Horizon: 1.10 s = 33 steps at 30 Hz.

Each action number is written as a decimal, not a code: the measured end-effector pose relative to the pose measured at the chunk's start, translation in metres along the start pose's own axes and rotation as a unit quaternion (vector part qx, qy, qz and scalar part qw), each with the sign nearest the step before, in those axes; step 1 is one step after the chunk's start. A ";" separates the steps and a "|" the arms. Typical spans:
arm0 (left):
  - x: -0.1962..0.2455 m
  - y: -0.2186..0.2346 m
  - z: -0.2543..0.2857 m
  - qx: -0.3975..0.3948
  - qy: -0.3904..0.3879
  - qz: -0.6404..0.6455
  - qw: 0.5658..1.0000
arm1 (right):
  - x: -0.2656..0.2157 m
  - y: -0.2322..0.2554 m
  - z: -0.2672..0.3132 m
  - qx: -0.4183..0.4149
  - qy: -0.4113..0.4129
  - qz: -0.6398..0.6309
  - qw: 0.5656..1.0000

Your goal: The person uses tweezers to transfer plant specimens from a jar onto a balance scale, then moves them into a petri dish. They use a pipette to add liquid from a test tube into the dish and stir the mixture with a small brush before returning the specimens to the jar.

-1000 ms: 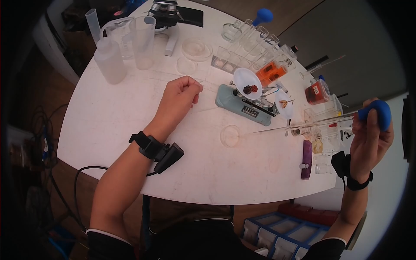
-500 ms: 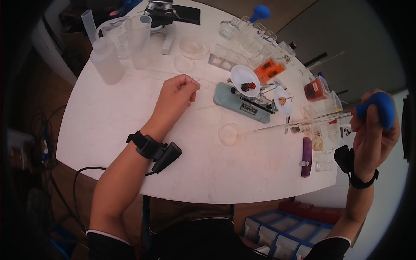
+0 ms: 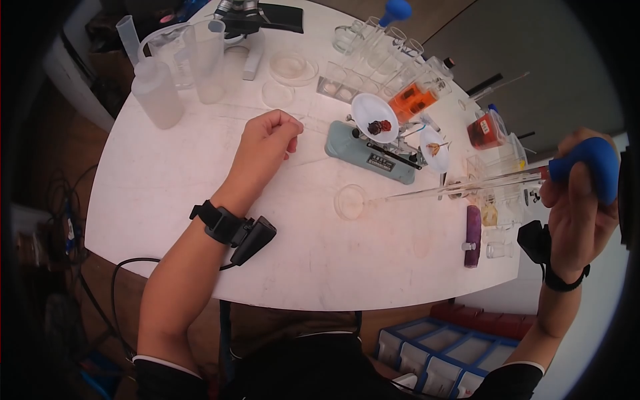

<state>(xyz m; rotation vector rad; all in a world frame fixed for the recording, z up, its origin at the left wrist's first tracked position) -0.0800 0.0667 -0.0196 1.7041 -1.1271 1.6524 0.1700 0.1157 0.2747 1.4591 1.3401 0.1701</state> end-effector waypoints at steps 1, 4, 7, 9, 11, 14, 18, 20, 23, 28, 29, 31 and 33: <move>0.000 0.000 0.000 0.000 0.000 0.001 1.000 | 0.000 0.000 0.000 -0.001 0.003 0.002 1.000; 0.000 0.000 0.000 -0.002 -0.001 0.002 1.000 | -0.002 -0.001 0.001 -0.010 0.010 0.007 1.000; 0.000 0.000 0.000 -0.002 0.000 0.004 1.000 | -0.003 -0.002 0.001 -0.009 0.004 0.005 1.000; 0.000 0.000 0.000 0.009 -0.007 0.015 1.000 | -0.003 -0.002 0.002 -0.003 -0.012 0.006 1.000; 0.000 0.000 -0.001 0.015 -0.011 0.021 1.000 | 0.000 0.001 0.003 0.000 -0.032 0.010 0.999; 0.000 0.000 -0.001 0.016 -0.012 0.020 1.000 | 0.008 0.008 0.004 0.015 -0.059 0.010 0.998; 0.001 0.000 0.000 0.016 -0.012 0.015 1.000 | 0.010 0.009 0.002 0.031 -0.072 0.026 0.997; 0.001 -0.001 0.000 0.010 -0.008 0.010 1.000 | 0.013 0.014 0.001 0.028 -0.060 0.043 0.997; 0.001 0.000 0.000 -0.001 0.000 0.000 1.000 | 0.011 0.019 -0.002 0.016 -0.025 0.063 0.998; 0.000 0.000 0.000 -0.004 -0.003 -0.001 1.000 | 0.002 0.011 -0.006 -0.021 0.017 0.078 0.997; 0.000 0.000 0.000 0.002 -0.005 0.005 1.000 | 0.001 0.010 -0.007 -0.021 0.026 0.081 0.996; 0.000 0.000 -0.001 0.015 -0.010 0.017 1.000 | -0.002 0.006 -0.008 -0.023 0.038 0.083 0.996; 0.000 0.000 -0.001 0.015 -0.009 0.015 1.000 | -0.002 0.005 -0.009 -0.016 0.009 0.052 0.998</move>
Point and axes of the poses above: each hand's wrist, its own z-axis away from the middle knuckle, its own y-axis out of the back of the hand, x = y × z, the point moved 6 cm from there along -z, towards the middle knuckle, and after that the axes turned 13 degrees about -y, right-handed, at the moved point
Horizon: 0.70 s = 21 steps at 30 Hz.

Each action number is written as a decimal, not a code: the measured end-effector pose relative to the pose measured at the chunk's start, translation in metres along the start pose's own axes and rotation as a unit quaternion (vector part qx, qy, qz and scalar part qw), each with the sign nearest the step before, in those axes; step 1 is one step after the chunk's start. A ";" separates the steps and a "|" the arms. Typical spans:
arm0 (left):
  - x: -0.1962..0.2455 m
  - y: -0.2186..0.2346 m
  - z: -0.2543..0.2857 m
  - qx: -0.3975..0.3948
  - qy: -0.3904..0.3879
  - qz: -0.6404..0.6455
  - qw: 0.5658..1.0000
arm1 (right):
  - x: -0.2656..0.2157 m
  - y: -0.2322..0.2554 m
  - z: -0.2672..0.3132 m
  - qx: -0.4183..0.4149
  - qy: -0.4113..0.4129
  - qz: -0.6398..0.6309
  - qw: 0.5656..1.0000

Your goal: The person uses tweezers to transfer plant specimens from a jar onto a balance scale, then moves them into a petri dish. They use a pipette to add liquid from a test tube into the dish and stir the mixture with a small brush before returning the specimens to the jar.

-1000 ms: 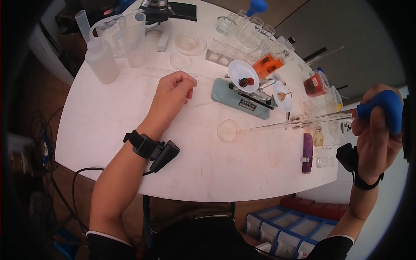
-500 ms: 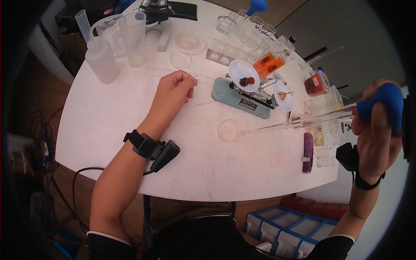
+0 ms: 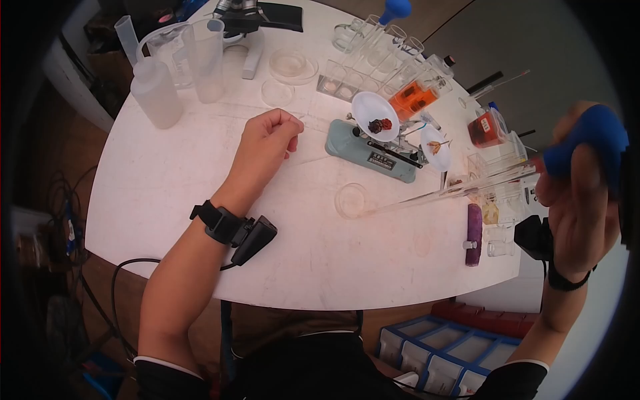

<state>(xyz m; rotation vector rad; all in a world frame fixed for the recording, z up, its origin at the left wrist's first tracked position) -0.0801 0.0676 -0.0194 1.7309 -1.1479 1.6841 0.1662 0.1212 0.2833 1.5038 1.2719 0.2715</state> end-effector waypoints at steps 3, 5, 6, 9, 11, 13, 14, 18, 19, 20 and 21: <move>0.000 -0.001 0.000 0.000 -0.001 0.003 1.000 | -0.006 -0.007 -0.005 -0.015 -0.040 -0.029 0.999; 0.000 0.000 0.001 -0.005 0.001 -0.001 1.000 | -0.004 -0.008 -0.009 0.015 -0.058 -0.047 0.997; 0.000 0.000 0.001 -0.011 0.003 -0.006 1.000 | 0.003 -0.009 -0.009 0.054 -0.069 -0.063 0.994; 0.001 0.000 0.001 -0.016 0.006 -0.012 1.000 | 0.010 0.000 -0.017 0.024 -0.038 -0.048 0.998; 0.001 0.000 0.001 -0.017 0.008 -0.012 1.000 | 0.013 0.002 -0.023 -0.005 -0.001 -0.052 0.999; -0.002 0.000 0.000 -0.018 0.011 -0.009 1.000 | 0.020 0.001 -0.027 0.005 0.025 -0.081 0.996; -0.002 0.000 0.000 -0.017 0.011 -0.009 1.000 | 0.025 0.001 -0.029 0.009 0.034 -0.091 0.995; -0.001 0.000 0.000 -0.016 0.013 -0.010 1.000 | 0.028 -0.010 -0.034 -0.014 -0.008 -0.145 0.989; -0.001 0.000 0.000 -0.017 0.014 -0.010 1.000 | 0.027 -0.013 -0.034 -0.020 -0.017 -0.160 0.987; -0.002 0.001 0.000 -0.015 0.014 -0.010 1.000 | 0.027 -0.017 -0.035 -0.026 -0.026 -0.174 0.984; -0.002 0.000 0.000 -0.014 0.013 -0.011 1.000 | 0.029 -0.018 -0.036 -0.023 -0.022 -0.178 0.983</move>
Point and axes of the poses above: each hand's wrist, its own z-axis away from the middle knuckle, its own y-axis out of the back of the hand, x = y × z, the point moved 6 cm from there along -z, towards the middle knuckle, and after that the axes turned 13 degrees about -y, right-handed, at the moved point
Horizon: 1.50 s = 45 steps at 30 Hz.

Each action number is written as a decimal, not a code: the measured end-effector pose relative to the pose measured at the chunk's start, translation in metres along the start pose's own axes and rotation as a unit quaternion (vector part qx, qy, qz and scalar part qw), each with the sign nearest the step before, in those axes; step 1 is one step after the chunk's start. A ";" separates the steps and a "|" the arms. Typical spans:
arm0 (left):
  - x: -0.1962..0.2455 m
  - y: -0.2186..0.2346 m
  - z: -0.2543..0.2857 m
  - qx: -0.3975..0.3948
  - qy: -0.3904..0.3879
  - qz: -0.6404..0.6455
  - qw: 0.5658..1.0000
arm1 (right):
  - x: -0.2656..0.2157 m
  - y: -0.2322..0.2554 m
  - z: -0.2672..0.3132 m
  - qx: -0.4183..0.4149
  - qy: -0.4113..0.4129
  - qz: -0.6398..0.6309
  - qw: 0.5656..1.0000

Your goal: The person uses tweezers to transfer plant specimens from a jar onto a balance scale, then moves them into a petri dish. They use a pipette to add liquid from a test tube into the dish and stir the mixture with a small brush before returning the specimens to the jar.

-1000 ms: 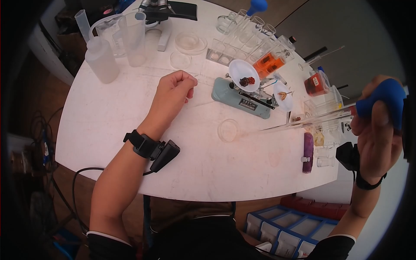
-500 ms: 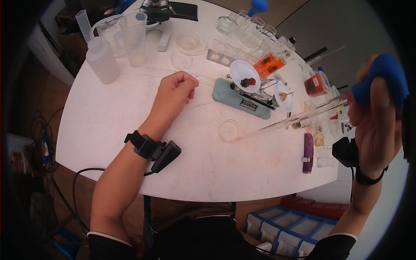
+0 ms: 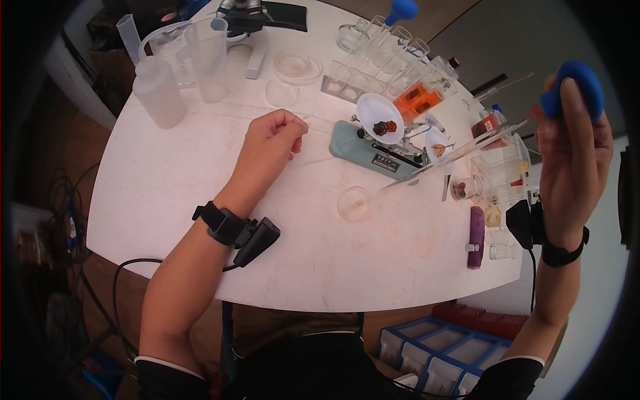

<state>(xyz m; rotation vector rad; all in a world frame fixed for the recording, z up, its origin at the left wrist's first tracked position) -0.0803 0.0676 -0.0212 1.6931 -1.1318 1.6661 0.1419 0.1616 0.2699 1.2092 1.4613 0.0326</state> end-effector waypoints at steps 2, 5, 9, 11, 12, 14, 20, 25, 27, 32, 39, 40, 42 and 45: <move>0.000 0.000 0.000 0.001 0.000 -0.003 1.000 | 0.006 0.002 0.000 0.017 0.001 -0.002 1.000; 0.000 0.000 0.000 0.002 0.000 -0.008 1.000 | 0.014 0.008 0.001 0.040 -0.001 -0.004 0.999; 0.002 0.000 0.001 0.005 0.001 -0.009 1.000 | 0.020 0.012 0.004 0.053 -0.014 -0.011 0.998; 0.002 0.000 0.001 0.011 -0.002 -0.006 1.000 | 0.024 0.014 0.006 0.066 -0.029 -0.012 0.997; 0.003 0.000 0.001 0.016 -0.004 -0.001 1.000 | 0.026 0.016 0.006 0.068 -0.034 -0.016 0.997; 0.003 0.000 0.001 0.022 -0.007 0.004 1.000 | 0.030 0.020 0.006 0.071 -0.043 -0.023 0.996; 0.004 0.000 0.001 0.018 -0.004 0.002 1.000 | 0.031 0.023 0.007 0.101 -0.070 -0.014 0.992; 0.002 0.001 0.000 0.019 -0.006 0.003 1.000 | 0.033 0.024 0.008 0.090 -0.056 -0.004 0.994; 0.002 0.001 0.000 0.019 -0.008 0.007 1.000 | 0.036 0.030 0.008 0.080 -0.053 0.002 0.995; 0.003 -0.001 0.001 0.008 0.005 -0.011 1.000 | 0.037 0.034 0.008 0.072 -0.033 0.056 0.995; 0.003 0.001 0.001 0.009 0.004 -0.003 1.000 | 0.048 0.046 -0.007 -0.009 -0.068 0.053 0.996; 0.003 0.000 0.001 0.008 0.003 -0.002 1.000 | 0.049 0.046 -0.009 -0.014 -0.072 0.058 0.996; 0.004 0.000 0.001 0.009 0.004 -0.002 1.000 | 0.050 0.044 -0.013 -0.017 -0.072 0.068 0.995; 0.004 0.000 0.001 0.019 0.001 0.007 1.000 | 0.052 0.045 -0.017 -0.017 -0.070 0.090 0.993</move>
Point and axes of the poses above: each hand's wrist, its own z-axis away from the middle knuckle, its own y-axis out of the back of the hand, x = y × z, the point moved 6 cm from there along -z, towards the middle knuckle, and after that the axes turned 13 degrees about -y, right-handed, at the moved point
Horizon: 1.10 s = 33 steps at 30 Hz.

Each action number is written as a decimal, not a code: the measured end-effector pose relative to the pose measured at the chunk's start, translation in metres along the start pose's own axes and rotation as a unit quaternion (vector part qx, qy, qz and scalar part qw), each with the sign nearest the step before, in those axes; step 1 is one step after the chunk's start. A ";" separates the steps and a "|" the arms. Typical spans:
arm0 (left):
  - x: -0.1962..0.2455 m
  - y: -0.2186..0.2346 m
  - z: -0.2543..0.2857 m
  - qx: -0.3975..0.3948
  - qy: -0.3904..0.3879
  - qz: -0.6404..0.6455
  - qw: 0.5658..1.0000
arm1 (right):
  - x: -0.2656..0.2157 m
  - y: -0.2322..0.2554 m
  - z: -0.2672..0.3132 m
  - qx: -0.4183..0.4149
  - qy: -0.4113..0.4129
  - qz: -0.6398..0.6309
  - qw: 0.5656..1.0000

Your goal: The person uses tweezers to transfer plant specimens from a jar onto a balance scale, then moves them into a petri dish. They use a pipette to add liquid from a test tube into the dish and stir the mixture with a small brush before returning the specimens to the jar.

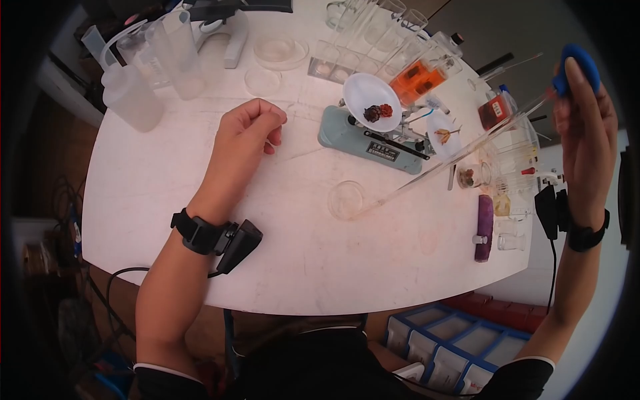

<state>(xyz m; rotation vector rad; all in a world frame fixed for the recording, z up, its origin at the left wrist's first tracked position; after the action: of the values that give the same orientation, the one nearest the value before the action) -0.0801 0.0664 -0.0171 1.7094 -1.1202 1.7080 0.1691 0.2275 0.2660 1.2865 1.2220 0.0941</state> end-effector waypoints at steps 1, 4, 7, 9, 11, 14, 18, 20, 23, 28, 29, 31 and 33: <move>0.000 0.000 0.000 0.005 -0.002 0.005 1.000 | 0.001 0.000 -0.002 0.002 0.002 0.009 1.000; -0.001 0.000 0.000 -0.015 0.005 -0.012 1.000 | 0.001 -0.001 -0.005 0.015 0.012 0.034 0.999; -0.002 0.001 -0.001 0.002 0.002 0.006 1.000 | -0.001 -0.004 -0.007 0.037 0.016 0.051 0.998; -0.002 0.001 0.000 0.001 0.005 0.003 1.000 | -0.001 -0.003 -0.009 0.031 0.017 0.049 0.998; -0.002 0.001 0.000 -0.002 0.005 0.002 1.000 | 0.007 0.007 -0.015 0.026 -0.004 0.059 0.998; -0.002 0.001 0.000 -0.004 0.003 0.003 1.000 | 0.023 0.027 -0.023 0.032 -0.037 0.072 0.996; -0.002 0.001 0.000 -0.003 0.003 0.003 1.000 | 0.017 0.025 -0.021 0.023 -0.013 0.059 0.998; -0.002 0.000 0.000 -0.003 0.003 0.003 1.000 | 0.014 0.026 -0.020 0.012 0.005 0.066 0.998; -0.001 0.000 0.000 -0.010 0.003 -0.002 1.000 | 0.006 0.023 -0.015 0.020 0.034 0.065 0.997; 0.000 -0.001 0.001 -0.021 0.004 -0.015 1.000 | 0.004 0.027 -0.005 0.044 0.062 0.120 0.990; 0.000 0.000 0.001 -0.021 0.005 -0.014 1.000 | 0.003 0.028 -0.002 0.062 0.067 0.130 0.987; 0.000 0.000 0.001 -0.020 0.007 -0.011 1.000 | 0.001 0.027 0.002 0.065 0.074 0.130 0.987; -0.001 0.000 0.001 -0.010 0.003 0.000 1.000 | -0.003 0.023 0.005 0.058 0.076 0.121 0.988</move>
<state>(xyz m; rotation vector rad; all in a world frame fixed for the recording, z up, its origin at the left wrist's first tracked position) -0.0795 0.0657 -0.0179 1.6917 -1.1312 1.6963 0.1842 0.2301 0.2844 1.5490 1.2103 0.3051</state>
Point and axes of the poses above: each hand's wrist, its own z-axis away from the middle knuckle, its own y-axis out of the back of the hand, x = y × z, the point moved 6 cm from there along -z, towards the middle knuckle, and after that the axes turned 13 degrees about -y, right-handed, at the moved point
